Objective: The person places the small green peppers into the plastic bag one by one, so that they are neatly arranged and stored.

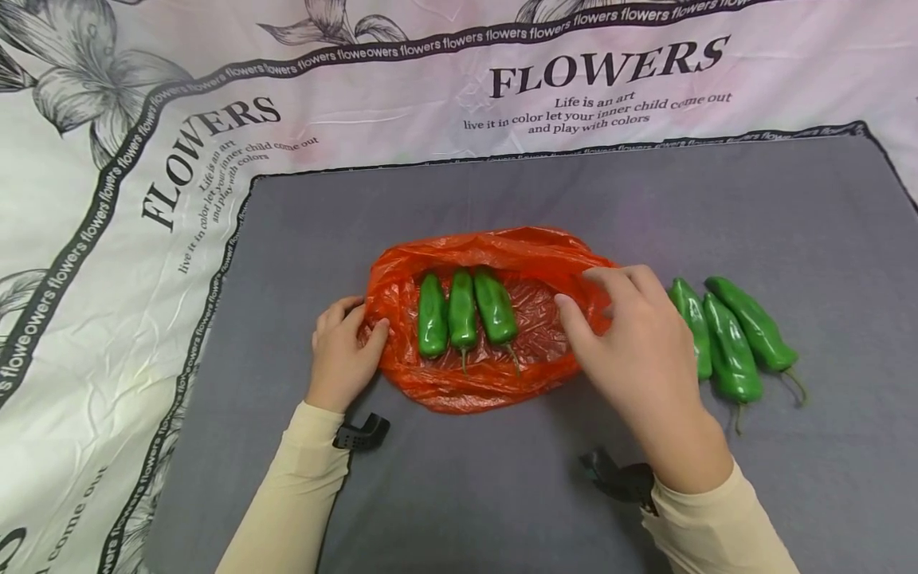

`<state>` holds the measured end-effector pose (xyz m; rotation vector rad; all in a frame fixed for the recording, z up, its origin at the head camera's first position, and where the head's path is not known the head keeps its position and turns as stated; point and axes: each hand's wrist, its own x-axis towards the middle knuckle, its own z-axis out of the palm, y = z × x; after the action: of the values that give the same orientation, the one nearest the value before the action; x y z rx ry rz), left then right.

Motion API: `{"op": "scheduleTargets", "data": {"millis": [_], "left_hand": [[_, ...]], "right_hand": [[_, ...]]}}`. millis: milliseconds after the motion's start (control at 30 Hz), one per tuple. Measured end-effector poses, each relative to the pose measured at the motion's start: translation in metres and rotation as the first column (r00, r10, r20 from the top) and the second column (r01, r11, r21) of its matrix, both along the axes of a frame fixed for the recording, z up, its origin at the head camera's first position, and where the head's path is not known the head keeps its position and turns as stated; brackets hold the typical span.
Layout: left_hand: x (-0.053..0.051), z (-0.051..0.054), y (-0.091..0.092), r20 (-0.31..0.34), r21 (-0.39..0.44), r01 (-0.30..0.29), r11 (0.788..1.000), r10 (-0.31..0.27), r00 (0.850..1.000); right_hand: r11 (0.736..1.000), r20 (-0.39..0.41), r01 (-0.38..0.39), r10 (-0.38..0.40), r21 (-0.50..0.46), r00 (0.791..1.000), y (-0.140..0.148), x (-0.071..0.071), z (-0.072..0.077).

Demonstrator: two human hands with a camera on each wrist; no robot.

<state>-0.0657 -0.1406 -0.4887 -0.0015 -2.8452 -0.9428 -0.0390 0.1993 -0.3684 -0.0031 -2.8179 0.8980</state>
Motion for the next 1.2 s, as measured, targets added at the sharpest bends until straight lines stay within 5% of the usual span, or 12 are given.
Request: {"op": "scheduleTargets", "data": {"millis": [467,1200], "left_hand": [[0.000,0.000,0.000,0.006,0.004,-0.001,1.000,0.001,1.000],[0.000,0.002,0.000,0.020,0.006,-0.001,1.000,0.001,1.000]], "right_hand": [[0.996,-0.127,0.083,-0.087,-0.040,0.988,0.021,0.005,-0.013],[0.985,0.088,0.173,-0.175,0.026,0.981,0.053,0.014,-0.026]]}}
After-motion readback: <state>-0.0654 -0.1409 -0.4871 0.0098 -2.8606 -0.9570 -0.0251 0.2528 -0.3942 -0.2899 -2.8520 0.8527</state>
